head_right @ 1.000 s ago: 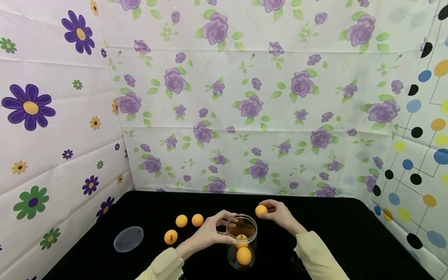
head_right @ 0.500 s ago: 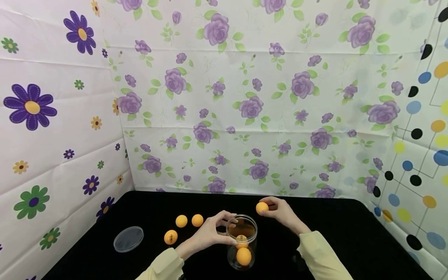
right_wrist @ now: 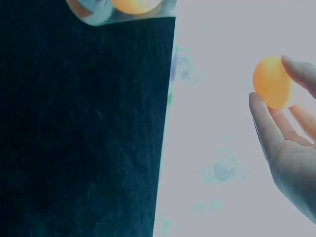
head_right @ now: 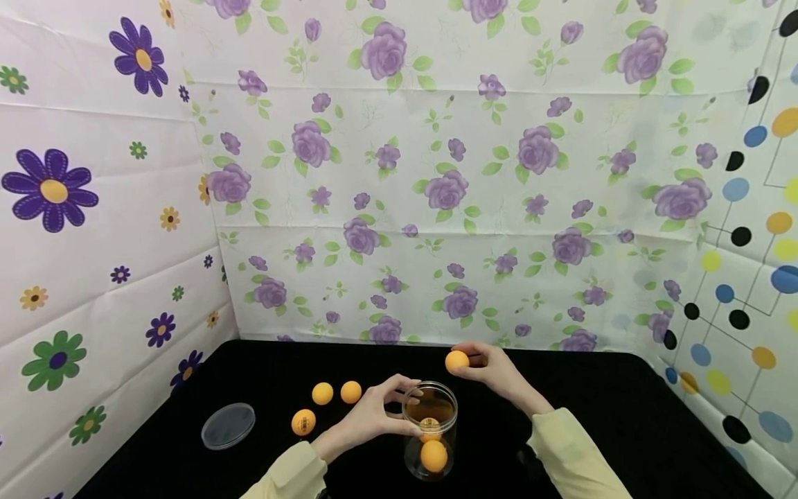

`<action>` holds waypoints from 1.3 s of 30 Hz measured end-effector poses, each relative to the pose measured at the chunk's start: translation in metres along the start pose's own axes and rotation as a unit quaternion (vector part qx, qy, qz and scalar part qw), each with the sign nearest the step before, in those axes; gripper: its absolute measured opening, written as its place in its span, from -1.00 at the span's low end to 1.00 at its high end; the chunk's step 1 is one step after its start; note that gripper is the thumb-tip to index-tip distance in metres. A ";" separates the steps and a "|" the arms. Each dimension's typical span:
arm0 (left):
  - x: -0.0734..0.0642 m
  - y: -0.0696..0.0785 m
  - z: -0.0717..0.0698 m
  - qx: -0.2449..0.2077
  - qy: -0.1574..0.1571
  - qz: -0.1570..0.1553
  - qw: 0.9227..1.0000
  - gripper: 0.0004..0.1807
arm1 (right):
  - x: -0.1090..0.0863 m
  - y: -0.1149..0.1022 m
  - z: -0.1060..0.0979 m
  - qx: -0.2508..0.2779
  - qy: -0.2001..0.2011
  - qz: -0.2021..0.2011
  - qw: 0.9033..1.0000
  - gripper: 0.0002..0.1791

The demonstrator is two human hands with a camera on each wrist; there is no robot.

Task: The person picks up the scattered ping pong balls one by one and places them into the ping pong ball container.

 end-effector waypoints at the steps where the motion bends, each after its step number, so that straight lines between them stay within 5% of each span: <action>1: 0.001 -0.005 0.000 -0.001 0.000 -0.001 1.000 -0.43 | 0.000 -0.002 0.001 0.000 -0.002 -0.002 1.000 -0.52; 8: 0.005 -0.028 -0.001 -0.004 0.003 -0.004 1.000 -0.43 | 0.004 0.004 0.001 -0.009 -0.013 -0.002 1.000 -0.47; 20: 0.000 0.003 0.000 -0.011 0.000 -0.009 1.000 -0.45 | 0.002 -0.021 0.009 0.009 -0.033 -0.020 0.999 -0.52; 26: -0.001 0.004 0.000 -0.010 0.005 0.000 1.000 -0.45 | -0.002 -0.032 0.017 0.024 -0.052 -0.029 0.998 -0.52; 39: 0.005 -0.027 -0.001 -0.003 0.010 -0.005 1.000 -0.42 | -0.007 -0.045 0.023 0.043 -0.090 -0.037 0.994 -0.46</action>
Point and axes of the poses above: each hand's wrist, its own x-axis towards the middle knuckle, its own z-axis out of the palm, y = z × x, the point moved 6 cm from there along x, towards the middle knuckle, and after that the axes turned 2 degrees about z, right-handed, at the moved point
